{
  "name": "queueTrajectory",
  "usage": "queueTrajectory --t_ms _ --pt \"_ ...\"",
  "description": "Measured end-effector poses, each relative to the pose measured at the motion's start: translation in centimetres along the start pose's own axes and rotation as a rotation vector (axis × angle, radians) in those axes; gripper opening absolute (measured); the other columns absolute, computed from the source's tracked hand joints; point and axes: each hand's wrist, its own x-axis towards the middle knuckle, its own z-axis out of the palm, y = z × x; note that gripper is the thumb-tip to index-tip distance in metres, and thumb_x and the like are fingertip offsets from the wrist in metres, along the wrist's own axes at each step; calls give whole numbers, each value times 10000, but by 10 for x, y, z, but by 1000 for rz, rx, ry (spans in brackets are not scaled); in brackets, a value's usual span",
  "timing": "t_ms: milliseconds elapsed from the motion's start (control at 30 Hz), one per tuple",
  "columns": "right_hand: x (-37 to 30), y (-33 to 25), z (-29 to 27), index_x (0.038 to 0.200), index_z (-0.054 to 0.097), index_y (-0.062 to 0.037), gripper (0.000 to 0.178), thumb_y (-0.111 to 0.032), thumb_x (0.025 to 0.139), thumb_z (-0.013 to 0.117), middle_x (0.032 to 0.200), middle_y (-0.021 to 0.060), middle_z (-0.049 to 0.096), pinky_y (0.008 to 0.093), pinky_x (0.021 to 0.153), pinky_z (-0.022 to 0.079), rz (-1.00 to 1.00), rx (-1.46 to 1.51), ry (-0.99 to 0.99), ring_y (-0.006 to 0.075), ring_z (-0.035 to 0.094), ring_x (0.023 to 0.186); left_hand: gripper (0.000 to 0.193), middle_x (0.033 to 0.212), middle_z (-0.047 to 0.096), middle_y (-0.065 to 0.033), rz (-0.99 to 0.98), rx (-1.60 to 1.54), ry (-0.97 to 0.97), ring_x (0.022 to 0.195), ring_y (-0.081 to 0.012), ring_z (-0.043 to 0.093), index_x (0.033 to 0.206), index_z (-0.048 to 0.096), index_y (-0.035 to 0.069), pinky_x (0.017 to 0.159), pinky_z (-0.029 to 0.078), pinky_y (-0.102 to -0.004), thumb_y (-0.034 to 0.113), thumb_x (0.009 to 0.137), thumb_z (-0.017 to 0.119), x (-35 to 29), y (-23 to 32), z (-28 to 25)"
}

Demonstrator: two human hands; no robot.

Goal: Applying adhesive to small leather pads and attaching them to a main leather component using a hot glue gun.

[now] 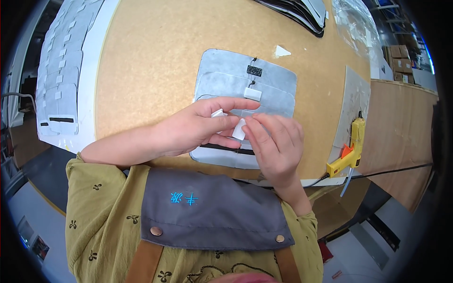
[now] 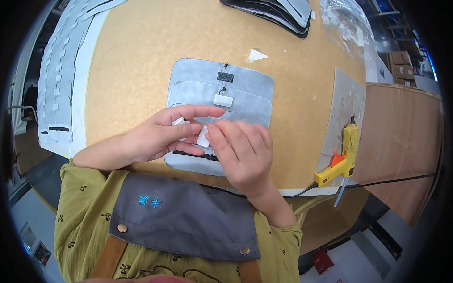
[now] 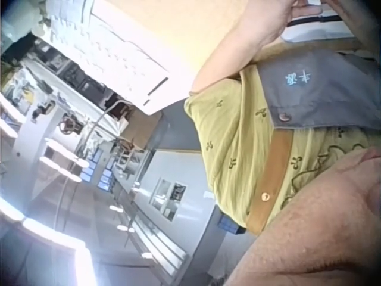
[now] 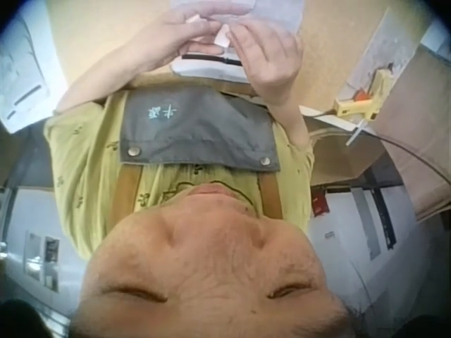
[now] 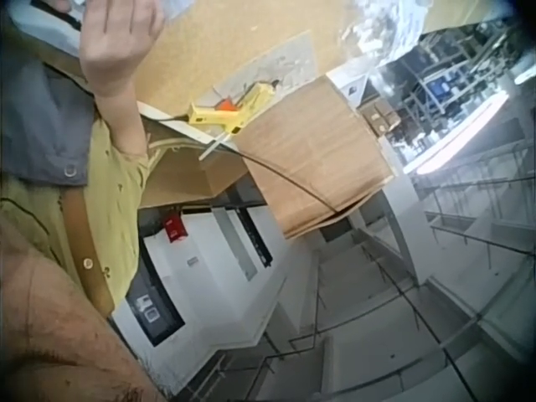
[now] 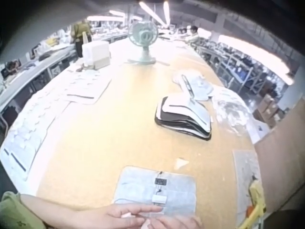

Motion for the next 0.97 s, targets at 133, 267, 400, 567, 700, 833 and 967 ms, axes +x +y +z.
queueTrajectory --t_ms 133,267,400,567,700,833,967 --pt "-3 -1 -1 952 712 -75 210 -92 745 747 1012 34 677 341 741 466 -29 -28 11 196 626 882 458 956 564 53 -14 -6 6 866 -15 566 1493 400 77 916 590 -281 163 1052 486 1 -1 -1" --pt "-4 -1 -8 930 715 -87 230 -72 707 770 974 26 671 328 731 468 50 136 -66 191 627 876 419 1150 597 -26 -8 -11 4 1042 -97 606 1456 434 42 956 569 -306 151 1054 478 2 -4 -4" --pt "2 2 -17 912 710 -77 215 -36 723 805 899 40 668 309 654 485 256 479 -174 201 636 804 363 1353 548 -109 67 109 -19 1218 -182 572 1383 500 13 999 540 -330 174 1059 470 3 -5 -6" --pt "7 5 -19 924 703 -39 160 -1 790 780 847 69 678 285 616 512 413 691 -182 194 658 738 340 1274 587 -97 52 79 -29 1203 -174 576 1330 549 9 996 535 -336 199 1058 477 4 -4 -5" --pt "9 5 -20 927 664 11 79 6 870 718 811 53 689 247 629 509 854 921 -58 100 657 724 303 978 615 -22 32 210 0 946 -115 609 1264 595 30 832 539 -266 223 1065 473 4 1 -13" --pt "40 28 -13 908 637 23 75 -34 914 685 784 28 680 223 633 500 1049 851 -107 58 638 719 255 819 529 29 65 408 51 728 -81 500 1163 616 50 665 441 -231 225 1071 456 7 24 -17" --pt "51 54 15 993 631 -24 140 -142 941 686 762 14 671 210 668 509 1027 707 -277 68 643 730 210 799 506 -9 512 1165 361 701 -110 444 1095 590 90 662 390 -256 230 1069 436 17 41 -21"
